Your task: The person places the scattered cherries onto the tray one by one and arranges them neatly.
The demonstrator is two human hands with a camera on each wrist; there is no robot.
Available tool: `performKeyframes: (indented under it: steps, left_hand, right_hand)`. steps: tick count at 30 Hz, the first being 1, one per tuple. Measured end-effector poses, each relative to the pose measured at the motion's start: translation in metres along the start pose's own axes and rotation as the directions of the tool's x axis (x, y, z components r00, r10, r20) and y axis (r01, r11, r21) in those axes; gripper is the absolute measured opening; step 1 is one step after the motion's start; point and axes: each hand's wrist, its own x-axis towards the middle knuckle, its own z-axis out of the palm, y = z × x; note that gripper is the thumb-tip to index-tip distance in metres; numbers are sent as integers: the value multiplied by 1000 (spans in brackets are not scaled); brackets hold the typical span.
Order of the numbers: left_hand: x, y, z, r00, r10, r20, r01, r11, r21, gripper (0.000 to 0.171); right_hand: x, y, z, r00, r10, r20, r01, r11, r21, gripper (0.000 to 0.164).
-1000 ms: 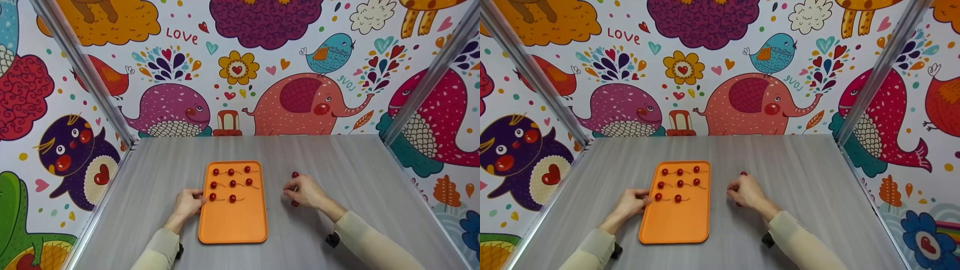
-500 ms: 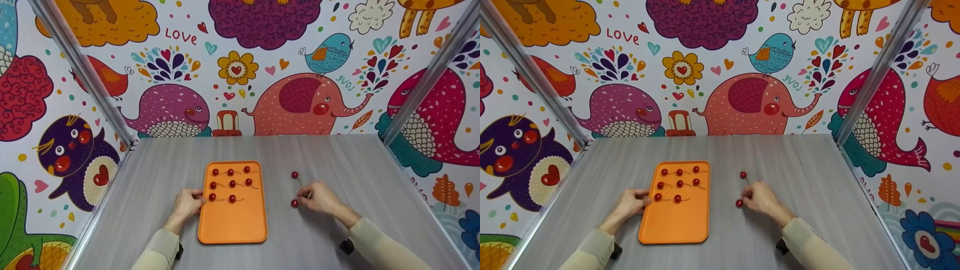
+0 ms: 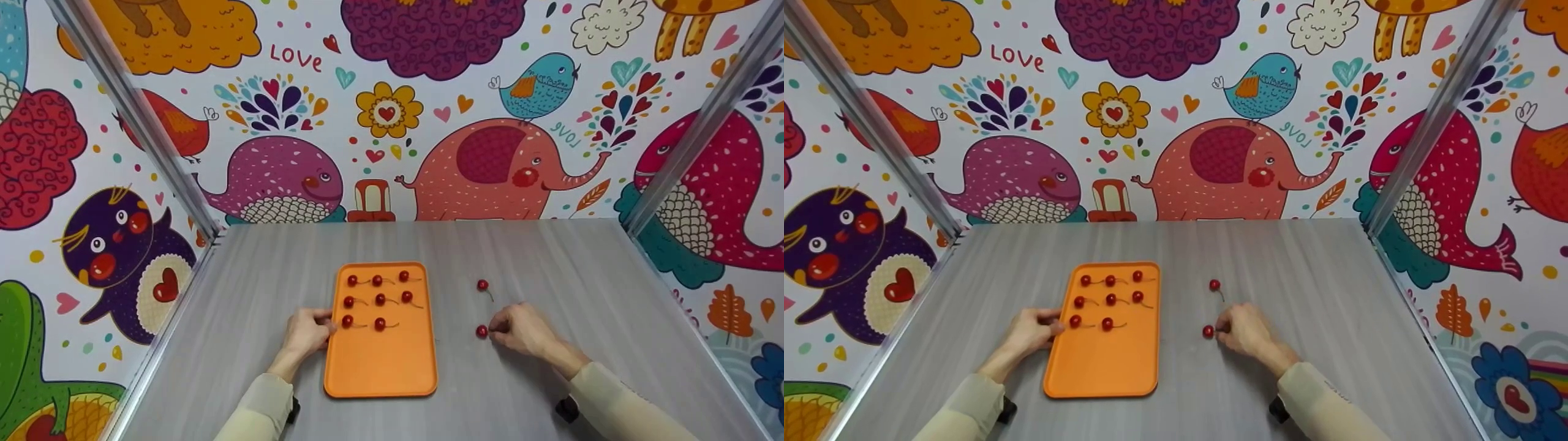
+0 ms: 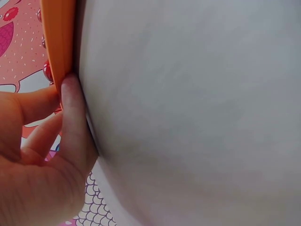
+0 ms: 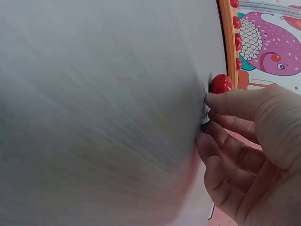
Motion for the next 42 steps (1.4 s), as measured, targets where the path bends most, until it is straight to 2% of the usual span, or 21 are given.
performKeyframes:
  steps: [12, 18, 25, 28, 35, 42]
  left_hand:
    - [0, 1, 1, 1000, 11, -12, -11, 1000, 10, 36]
    - [-1, 2, 1, 1000, 21, -13, -20, 999, 39, 35]
    - [0, 2, 1, 1000, -7, -6, 8, 999, 37, 36]
    - [0, 2, 1, 1000, -23, -4, 23, 999, 27, 36]
    - [0, 1, 1, 1000, -19, -13, 20, 999, 28, 35]
    - [1, 0, 1, 1000, -16, -13, 17, 999, 48, 34]
  right_hand:
    - [-2, 1, -1, 1000, 2, -12, -2, 1000, 29, 12]
    - [-1, 1, -1, 1000, 9, 17, -9, 999, 37, 8]
    - [2, 1, 0, 1000, -16, 10, 15, 1000, 13, 9]
    - [3, 0, -1, 1000, 9, -4, -9, 1000, 1, 10]
    - [3, 0, -3, 1000, 18, -16, -19, 998, -65, 14]
    - [4, 0, -3, 1000, 9, -30, -11, 997, -77, 12]
